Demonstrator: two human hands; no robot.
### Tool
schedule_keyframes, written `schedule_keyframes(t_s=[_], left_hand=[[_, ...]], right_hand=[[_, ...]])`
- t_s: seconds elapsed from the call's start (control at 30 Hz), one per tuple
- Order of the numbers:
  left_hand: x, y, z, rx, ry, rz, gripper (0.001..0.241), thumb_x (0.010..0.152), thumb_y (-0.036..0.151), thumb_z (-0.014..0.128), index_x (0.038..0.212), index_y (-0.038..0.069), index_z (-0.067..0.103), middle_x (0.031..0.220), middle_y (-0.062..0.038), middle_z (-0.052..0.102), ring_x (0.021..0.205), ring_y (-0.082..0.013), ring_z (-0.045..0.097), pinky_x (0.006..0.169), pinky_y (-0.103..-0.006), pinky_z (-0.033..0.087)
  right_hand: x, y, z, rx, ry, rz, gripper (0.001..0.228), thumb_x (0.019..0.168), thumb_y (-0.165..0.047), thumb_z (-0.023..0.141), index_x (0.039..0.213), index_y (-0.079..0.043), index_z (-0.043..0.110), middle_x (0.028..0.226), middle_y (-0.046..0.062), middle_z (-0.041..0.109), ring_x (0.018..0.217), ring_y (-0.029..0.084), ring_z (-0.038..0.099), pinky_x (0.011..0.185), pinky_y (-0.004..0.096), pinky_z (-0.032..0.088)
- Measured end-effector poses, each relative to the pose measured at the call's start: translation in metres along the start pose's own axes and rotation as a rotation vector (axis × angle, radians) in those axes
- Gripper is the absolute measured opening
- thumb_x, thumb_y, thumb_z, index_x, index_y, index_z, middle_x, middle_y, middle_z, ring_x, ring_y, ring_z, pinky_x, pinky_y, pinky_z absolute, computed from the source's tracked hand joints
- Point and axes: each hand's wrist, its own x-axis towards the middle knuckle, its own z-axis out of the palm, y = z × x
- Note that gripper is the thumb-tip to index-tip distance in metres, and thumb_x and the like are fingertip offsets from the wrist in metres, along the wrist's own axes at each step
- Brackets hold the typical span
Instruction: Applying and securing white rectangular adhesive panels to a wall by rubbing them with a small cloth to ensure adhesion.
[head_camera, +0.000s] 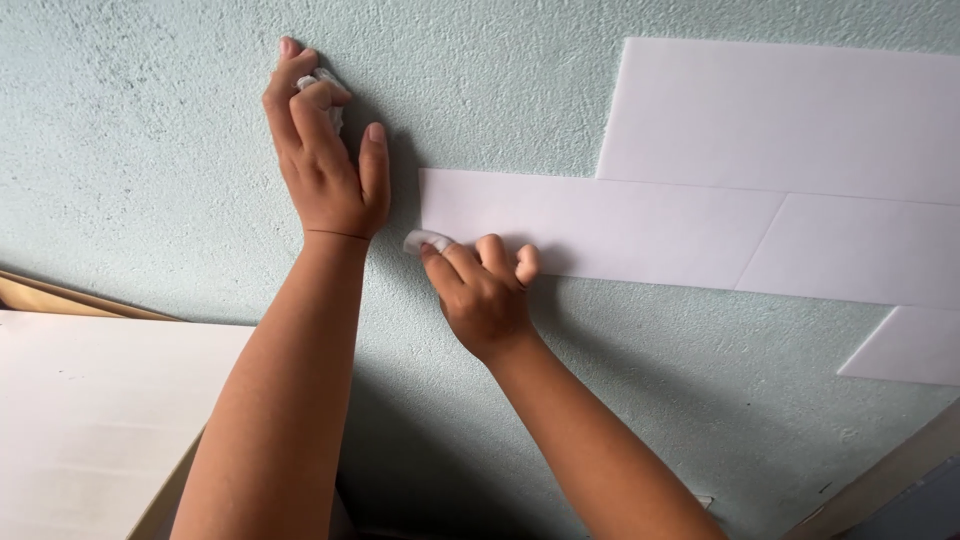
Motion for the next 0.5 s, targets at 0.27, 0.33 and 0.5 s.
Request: schedule_keyframes(t_s=[0.27,0.33,0.5], left_hand=[[0.0,-0.001,0.0,0.007,-0.015,0.008,0.034,0.112,0.029,0.049,0.115,-0.005,0.051,0.146,-0.026,0.045,0.153,-0.0539,0.036,0.128,-0.0698,0.037],[0.0,0.0,-0.001,0.008,-0.021,0.004,0.037,0.112,0.032,0.048,0.115,-0.005,0.051,0.146,-0.026,0.044,0.153,-0.0537,0.035,0.129,-0.0693,0.036],[0.0,0.002,-0.001,0.011,-0.026,0.002,0.033,0.111,0.027,0.05,0.115,-0.006,0.05,0.146,-0.026,0.043,0.153,-0.0551,0.034,0.128,-0.0706,0.037]], right_hand=[[-0.006,0.077,-0.037,-0.098,-0.019,-0.21,0.013,0.11,-0.038,0.076,0.097,-0.036,0.074,0.084,-0.018,0.064,0.077,0.015,0.055,0.087,0.038,0.023],[-0.013,0.106,-0.056,-0.126,-0.05,-0.22,0.005,0.109,-0.04,0.078,0.104,-0.039,0.08,0.089,-0.02,0.069,0.08,0.015,0.057,0.088,0.039,0.024],[-0.04,0.178,-0.101,-0.29,-0.05,-0.118,0.013,0.107,-0.036,0.089,0.099,-0.042,0.082,0.083,-0.02,0.069,0.089,0.016,0.06,0.099,0.04,0.022]])
